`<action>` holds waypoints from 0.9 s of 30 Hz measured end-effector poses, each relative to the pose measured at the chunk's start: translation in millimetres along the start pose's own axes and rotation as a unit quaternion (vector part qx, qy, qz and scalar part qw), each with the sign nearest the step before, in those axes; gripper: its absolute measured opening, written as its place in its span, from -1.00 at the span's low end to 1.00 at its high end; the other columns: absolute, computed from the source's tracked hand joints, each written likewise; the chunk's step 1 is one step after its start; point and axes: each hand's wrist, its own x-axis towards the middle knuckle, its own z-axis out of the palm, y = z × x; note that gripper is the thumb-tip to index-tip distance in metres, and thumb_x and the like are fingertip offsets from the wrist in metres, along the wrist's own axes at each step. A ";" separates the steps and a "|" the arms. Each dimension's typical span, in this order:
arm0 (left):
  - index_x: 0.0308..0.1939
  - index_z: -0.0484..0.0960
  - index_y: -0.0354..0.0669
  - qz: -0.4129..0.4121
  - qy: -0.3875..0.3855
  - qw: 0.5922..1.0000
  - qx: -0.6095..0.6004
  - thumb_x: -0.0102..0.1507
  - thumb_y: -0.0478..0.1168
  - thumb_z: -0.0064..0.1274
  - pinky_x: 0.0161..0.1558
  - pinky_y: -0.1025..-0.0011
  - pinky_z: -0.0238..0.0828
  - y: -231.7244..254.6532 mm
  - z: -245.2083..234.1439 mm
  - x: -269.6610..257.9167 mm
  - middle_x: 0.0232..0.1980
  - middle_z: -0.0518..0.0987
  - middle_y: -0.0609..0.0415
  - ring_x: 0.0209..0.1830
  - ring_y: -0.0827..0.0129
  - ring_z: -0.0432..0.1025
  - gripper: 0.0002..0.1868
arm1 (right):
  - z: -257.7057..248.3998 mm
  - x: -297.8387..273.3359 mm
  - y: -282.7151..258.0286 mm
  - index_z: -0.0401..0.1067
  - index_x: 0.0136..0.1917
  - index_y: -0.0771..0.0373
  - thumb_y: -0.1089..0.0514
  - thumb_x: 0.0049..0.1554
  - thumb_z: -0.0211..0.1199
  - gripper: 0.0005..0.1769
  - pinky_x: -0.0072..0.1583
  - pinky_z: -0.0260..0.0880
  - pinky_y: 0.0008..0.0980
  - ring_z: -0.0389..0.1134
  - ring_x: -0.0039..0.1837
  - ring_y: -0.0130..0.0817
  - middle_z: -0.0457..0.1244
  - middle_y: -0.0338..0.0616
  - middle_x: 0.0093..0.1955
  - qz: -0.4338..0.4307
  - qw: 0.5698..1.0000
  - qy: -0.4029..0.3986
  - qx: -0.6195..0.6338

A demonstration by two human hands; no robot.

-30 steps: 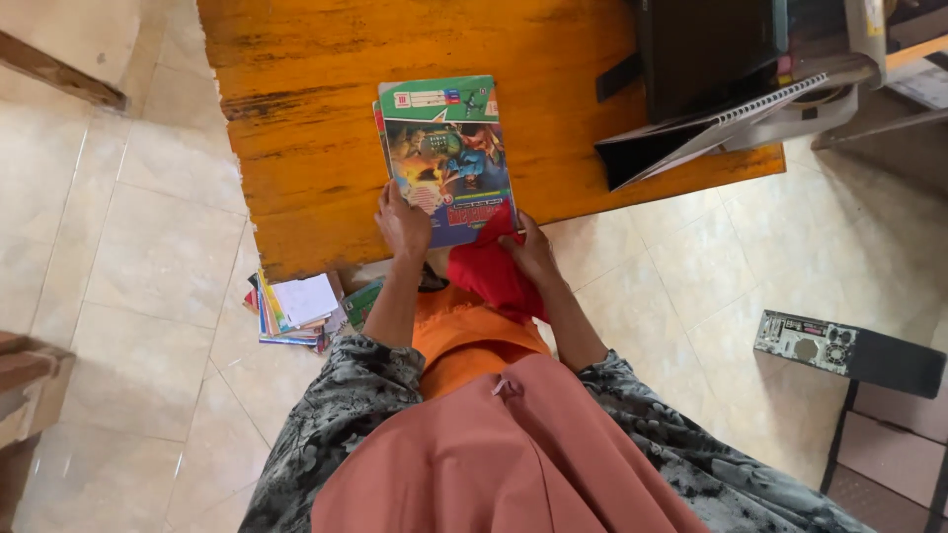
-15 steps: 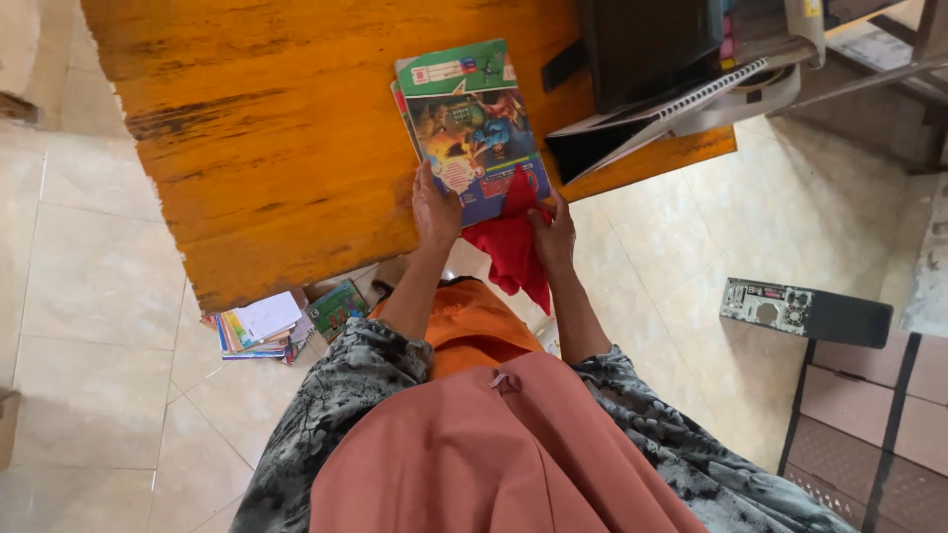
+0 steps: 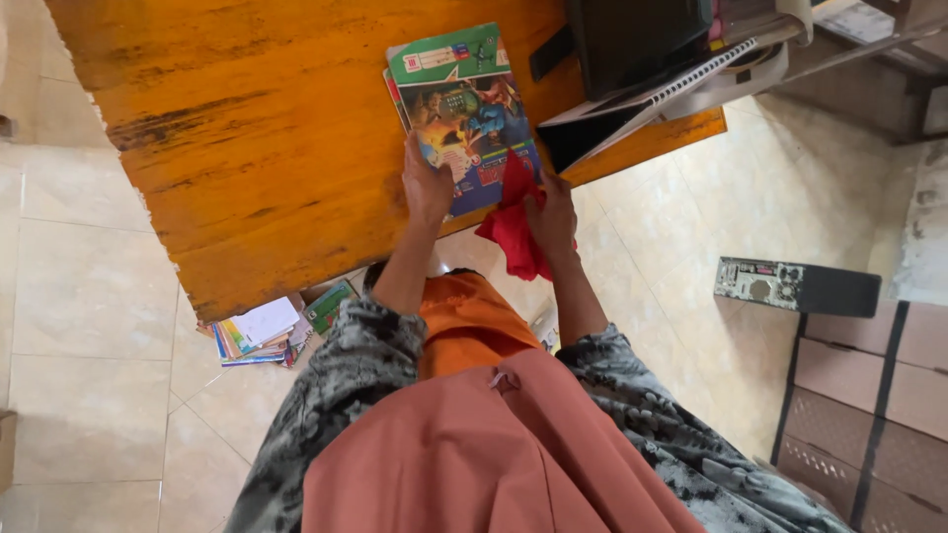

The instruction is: The recorder uses a red cloth to wipe a wooden cabinet and various items on top of it, including a printer, notebooks, and a calendar.

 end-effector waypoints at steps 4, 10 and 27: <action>0.51 0.16 -0.28 -0.036 -0.002 0.998 -0.043 0.14 -0.36 0.16 0.33 0.07 0.29 -6.4 10.2 17.6 0.35 0.48 -0.32 0.35 -0.20 0.36 -0.14 | -5.0 4.7 -14.6 0.27 0.48 0.21 0.08 0.14 0.29 -0.33 0.28 0.36 -0.12 0.31 0.37 -0.02 0.12 -0.04 0.49 0.010 0.993 -0.082 -0.085; 0.54 0.07 -0.29 -0.011 -0.018 1.000 -0.010 0.11 -0.33 0.23 0.32 0.00 0.21 -20.9 28.9 23.2 0.35 0.37 -0.42 0.34 -0.31 0.28 -0.03 | -3.4 9.5 -6.0 0.20 0.51 0.19 0.04 0.11 0.30 -0.26 0.27 0.34 -0.07 0.25 0.40 -0.01 0.00 -0.09 0.58 0.055 0.979 -0.133 -0.141; 0.51 0.12 -0.26 0.028 -0.119 0.946 0.301 0.35 -0.03 -0.05 0.52 0.01 -0.17 5.1 -6.6 -29.1 0.64 0.00 -0.18 0.64 -0.01 -0.14 -0.28 | 93.1 102.2 -102.6 0.25 0.54 0.22 -0.01 0.32 0.23 -0.39 0.48 -0.01 0.21 -0.01 0.58 0.27 -0.02 0.19 0.61 -0.329 0.935 -0.084 -0.101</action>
